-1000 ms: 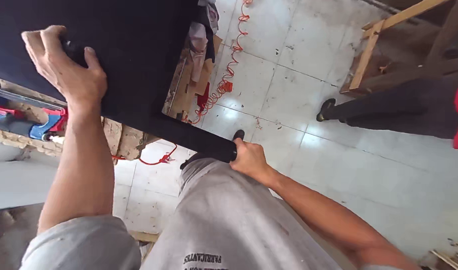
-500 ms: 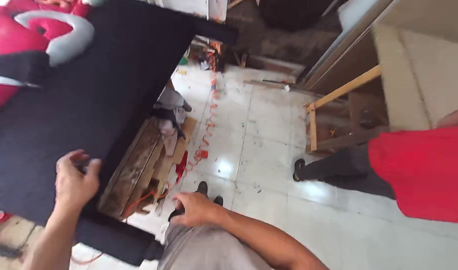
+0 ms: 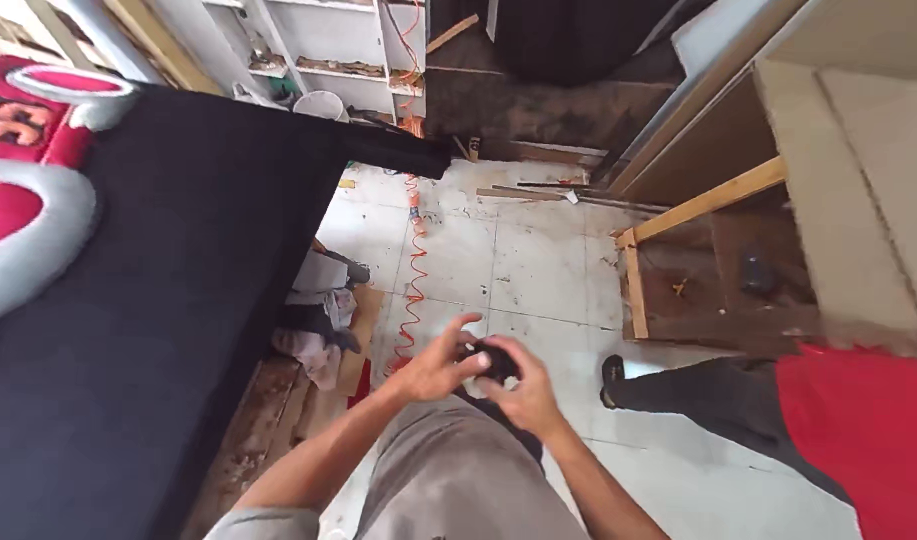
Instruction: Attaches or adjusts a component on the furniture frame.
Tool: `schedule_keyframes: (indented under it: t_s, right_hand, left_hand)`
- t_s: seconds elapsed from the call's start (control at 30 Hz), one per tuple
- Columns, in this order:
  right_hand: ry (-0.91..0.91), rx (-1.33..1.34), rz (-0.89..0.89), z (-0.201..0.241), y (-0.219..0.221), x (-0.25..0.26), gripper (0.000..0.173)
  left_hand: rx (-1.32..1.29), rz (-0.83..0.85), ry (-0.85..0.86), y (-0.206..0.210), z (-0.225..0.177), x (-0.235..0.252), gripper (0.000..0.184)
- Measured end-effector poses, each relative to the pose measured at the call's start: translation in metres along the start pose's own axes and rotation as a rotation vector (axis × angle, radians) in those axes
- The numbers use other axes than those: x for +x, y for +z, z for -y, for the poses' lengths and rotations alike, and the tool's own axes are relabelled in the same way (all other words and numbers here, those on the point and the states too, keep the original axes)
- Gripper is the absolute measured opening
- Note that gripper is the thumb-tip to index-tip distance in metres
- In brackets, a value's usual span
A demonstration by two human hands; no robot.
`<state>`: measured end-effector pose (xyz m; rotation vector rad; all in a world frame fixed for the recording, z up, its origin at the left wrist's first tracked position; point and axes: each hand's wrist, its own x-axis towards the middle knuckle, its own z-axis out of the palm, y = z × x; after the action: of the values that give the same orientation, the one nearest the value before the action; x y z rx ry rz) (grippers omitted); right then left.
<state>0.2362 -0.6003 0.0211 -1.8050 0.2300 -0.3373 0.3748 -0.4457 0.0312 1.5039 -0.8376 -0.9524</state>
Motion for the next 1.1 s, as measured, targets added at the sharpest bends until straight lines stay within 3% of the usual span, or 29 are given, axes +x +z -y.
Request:
schedule_keyframes:
  t_s: [0.07,0.2,0.27,0.37,0.47,0.6,0.8,1.1]
  right_hand:
    - [0.133,0.201,-0.151,-0.009,-0.032,0.037,0.055]
    - [0.215,0.459,-0.31,-0.051,-0.067,0.113,0.056]
    - [0.23,0.495,-0.293,-0.074,-0.067,0.156,0.057]
    - [0.264,0.535,-0.163,-0.112,-0.061,0.233,0.057]
    - [0.319,0.619,-0.007,-0.133,-0.051,0.297,0.061]
    - [0.374,0.587,0.077,-0.135,-0.042,0.354,0.06]
    - [0.389,0.561,0.072,-0.144,-0.022,0.382,0.062]
    - [0.43,0.734,0.055,-0.141,0.017,0.388,0.059]
  left_hand:
    - [0.328,-0.024,0.039,-0.039,-0.012,0.056,0.067]
    - [1.01,-0.285,-0.022,-0.143,-0.029,0.157,0.051]
    - [1.206,-0.384,0.041,-0.19,-0.025,0.196,0.052]
    - [1.403,-0.294,0.065,-0.241,-0.016,0.251,0.063]
    - [1.441,-0.106,-0.013,-0.264,-0.011,0.284,0.066]
    - [1.366,0.036,-0.063,-0.275,-0.015,0.311,0.048]
    - [1.315,0.076,-0.051,-0.273,-0.01,0.329,0.027]
    - [1.168,0.246,0.008,-0.293,-0.015,0.339,0.024]
